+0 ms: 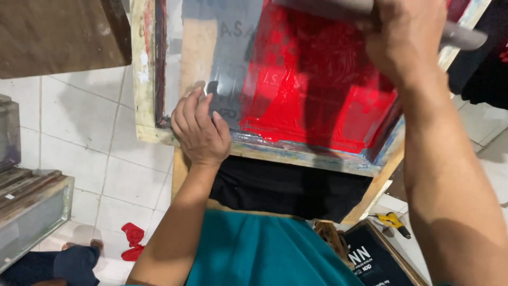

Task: The person performs screen printing on a black t-shirt using a squeegee to spread red ink across a stencil. After printing, the person lifts the screen to reveal the design and inspects the printed t-shirt.

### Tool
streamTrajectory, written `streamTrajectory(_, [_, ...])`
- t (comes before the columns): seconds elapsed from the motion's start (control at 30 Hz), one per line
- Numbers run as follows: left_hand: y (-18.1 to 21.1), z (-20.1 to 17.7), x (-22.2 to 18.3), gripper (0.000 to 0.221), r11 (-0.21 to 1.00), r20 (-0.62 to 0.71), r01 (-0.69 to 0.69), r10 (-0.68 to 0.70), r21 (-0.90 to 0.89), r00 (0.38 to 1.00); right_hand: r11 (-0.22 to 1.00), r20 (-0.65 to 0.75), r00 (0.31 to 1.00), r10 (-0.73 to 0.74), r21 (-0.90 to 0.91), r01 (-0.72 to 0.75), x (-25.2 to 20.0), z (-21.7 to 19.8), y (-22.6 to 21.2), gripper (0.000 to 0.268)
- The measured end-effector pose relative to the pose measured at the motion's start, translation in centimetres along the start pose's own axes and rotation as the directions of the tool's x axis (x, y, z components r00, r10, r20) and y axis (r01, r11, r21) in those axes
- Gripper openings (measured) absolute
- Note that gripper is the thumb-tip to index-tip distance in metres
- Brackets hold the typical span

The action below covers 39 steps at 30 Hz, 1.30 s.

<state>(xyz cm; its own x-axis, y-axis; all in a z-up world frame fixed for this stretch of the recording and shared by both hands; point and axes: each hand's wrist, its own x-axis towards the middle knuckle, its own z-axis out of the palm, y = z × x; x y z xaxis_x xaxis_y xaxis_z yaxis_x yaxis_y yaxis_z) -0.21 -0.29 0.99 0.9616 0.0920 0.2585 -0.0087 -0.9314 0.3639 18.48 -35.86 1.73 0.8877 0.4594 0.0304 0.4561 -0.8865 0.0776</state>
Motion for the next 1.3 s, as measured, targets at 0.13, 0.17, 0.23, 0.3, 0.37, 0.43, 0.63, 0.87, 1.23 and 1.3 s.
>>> streamTrajectory(0.13, [0.0,-0.1,0.0,0.032,1.000,-0.010,-0.005,0.005,-0.012,1.000,0.986,0.096,0.994,0.048,0.153,-0.062,-2.7,-2.6,-4.4,0.026])
streamTrajectory(0.17, [0.0,0.0,0.1,0.032,1.000,-0.008,-0.008,0.008,-0.017,1.000,0.986,0.098,0.994,0.053,0.150,-0.067,-3.3,-3.2,-5.3,0.026])
streamTrajectory(0.23, [-0.1,0.0,0.1,0.032,1.000,-0.021,-0.009,0.009,-0.020,1.000,0.969,0.075,0.995,0.065,0.233,-0.081,-4.5,-4.1,-7.2,0.016])
streamTrajectory(0.3, [0.0,-0.1,0.1,0.032,1.000,-0.027,-0.015,0.015,-0.023,1.000,0.965,0.115,0.990,0.086,0.239,-0.111,-5.6,-5.1,-8.9,0.014])
streamTrajectory(0.37, [-0.3,0.4,0.0,0.032,0.999,-0.031,-0.019,0.018,-0.027,0.999,0.960,0.156,0.982,0.104,0.244,-0.140,-7.5,-4.1,-9.6,0.012])
streamTrajectory(0.43, [-1.0,1.4,-0.2,0.034,0.995,-0.110,-0.095,0.096,0.020,0.989,0.988,0.067,0.996,0.059,0.140,-0.068,-10.2,-1.0,-9.5,0.039])
streamTrajectory(0.63, [-1.0,1.4,-0.1,0.033,0.995,-0.127,-0.093,0.096,0.032,0.987,0.972,0.016,0.996,0.089,0.216,-0.091,-12.3,-4.1,-13.9,0.024])
streamTrajectory(0.87, [-1.4,1.5,-0.2,0.034,0.991,-0.119,-0.126,0.132,0.053,0.984,0.965,-0.002,0.994,0.111,0.241,-0.108,-15.1,-5.2,-17.4,0.019])
streamTrajectory(1.23, [-0.2,0.1,0.5,0.040,0.994,-0.056,-0.100,0.102,0.038,0.993,0.938,-0.029,0.989,0.145,0.321,-0.129,-12.2,-6.4,-15.5,0.018])
streamTrajectory(1.3, [-0.4,1.0,0.7,0.039,0.995,-0.083,-0.092,0.096,0.046,0.992,0.973,-0.097,0.989,0.110,0.216,-0.087,-8.8,-4.2,-12.0,0.025])
